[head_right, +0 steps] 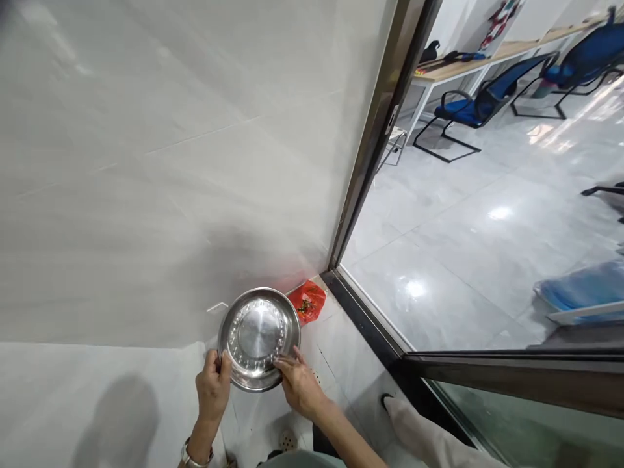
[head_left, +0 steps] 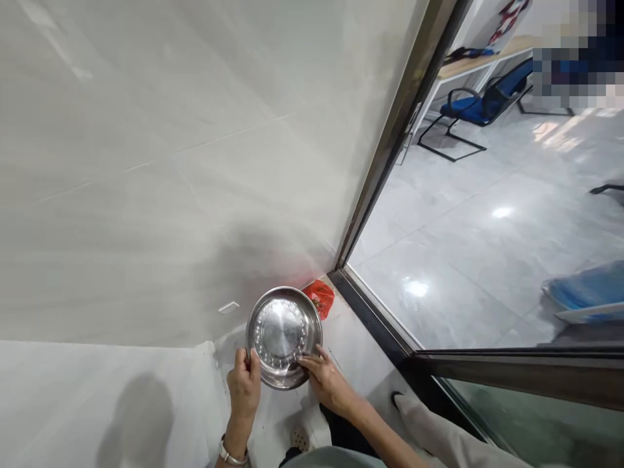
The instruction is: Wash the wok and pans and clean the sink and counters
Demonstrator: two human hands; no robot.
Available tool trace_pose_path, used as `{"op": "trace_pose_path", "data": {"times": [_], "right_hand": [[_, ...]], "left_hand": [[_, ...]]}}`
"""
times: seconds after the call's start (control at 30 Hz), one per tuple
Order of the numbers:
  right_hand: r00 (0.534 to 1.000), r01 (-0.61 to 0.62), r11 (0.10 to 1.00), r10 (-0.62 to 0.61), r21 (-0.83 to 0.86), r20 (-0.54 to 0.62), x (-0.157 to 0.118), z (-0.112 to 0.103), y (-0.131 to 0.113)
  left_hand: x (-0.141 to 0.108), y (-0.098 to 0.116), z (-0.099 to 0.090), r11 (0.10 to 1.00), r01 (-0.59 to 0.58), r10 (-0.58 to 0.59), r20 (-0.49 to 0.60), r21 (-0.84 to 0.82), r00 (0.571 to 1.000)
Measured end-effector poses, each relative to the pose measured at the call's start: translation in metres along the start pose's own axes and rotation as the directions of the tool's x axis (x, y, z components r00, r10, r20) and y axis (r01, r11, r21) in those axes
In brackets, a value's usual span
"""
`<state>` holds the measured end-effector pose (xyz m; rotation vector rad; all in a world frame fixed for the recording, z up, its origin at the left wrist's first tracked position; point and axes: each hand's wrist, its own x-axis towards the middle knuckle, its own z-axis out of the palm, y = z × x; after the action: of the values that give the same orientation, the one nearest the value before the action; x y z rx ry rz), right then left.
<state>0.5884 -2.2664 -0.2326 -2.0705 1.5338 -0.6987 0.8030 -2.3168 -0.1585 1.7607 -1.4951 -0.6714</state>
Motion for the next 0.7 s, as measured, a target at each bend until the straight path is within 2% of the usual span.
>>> {"op": "trace_pose_path", "data": {"times": [0.07, 0.17, 0.23, 0.3, 0.4, 0.57, 0.7], "right_hand": [[0.996, 0.024, 0.995, -0.016, 0.096, -0.090, 0.020, -0.017, 0.019], [0.980, 0.034, 0.998, -0.024, 0.049, -0.199, 0.065, -0.040, 0.048], [0.988, 0.016, 0.999, -0.022, -0.039, -0.152, 0.092, -0.047, 0.062], [0.996, -0.031, 0.994, 0.022, -0.103, -0.090, 0.105, -0.044, 0.068], [0.993, -0.072, 0.994, 0.064, -0.077, -0.099, 0.099, -0.031, 0.063], [0.980, -0.009, 1.000, 0.011, 0.009, -0.197, 0.079, -0.005, 0.034], [0.992, -0.053, 0.999, 0.051, -0.009, -0.116, 0.088, 0.009, 0.018]], "left_hand": [[0.019, 0.011, 0.010, 1.000, 0.002, -0.003, 0.020, 0.029, 1.000], [0.039, 0.027, 0.027, 0.999, 0.007, -0.009, 0.047, 0.045, 0.999], [0.048, 0.034, 0.038, 0.999, 0.001, -0.003, 0.056, 0.042, 0.998], [0.057, 0.038, 0.048, 0.999, -0.006, 0.004, 0.049, 0.039, 0.999], [0.073, 0.034, 0.057, 0.999, -0.004, 0.003, 0.025, 0.037, 1.000], [0.109, 0.019, 0.063, 0.999, -0.047, 0.048, 0.060, -0.013, 0.997], [0.132, 0.010, 0.066, 0.998, -0.053, 0.057, 0.141, -0.032, 0.988]]}}
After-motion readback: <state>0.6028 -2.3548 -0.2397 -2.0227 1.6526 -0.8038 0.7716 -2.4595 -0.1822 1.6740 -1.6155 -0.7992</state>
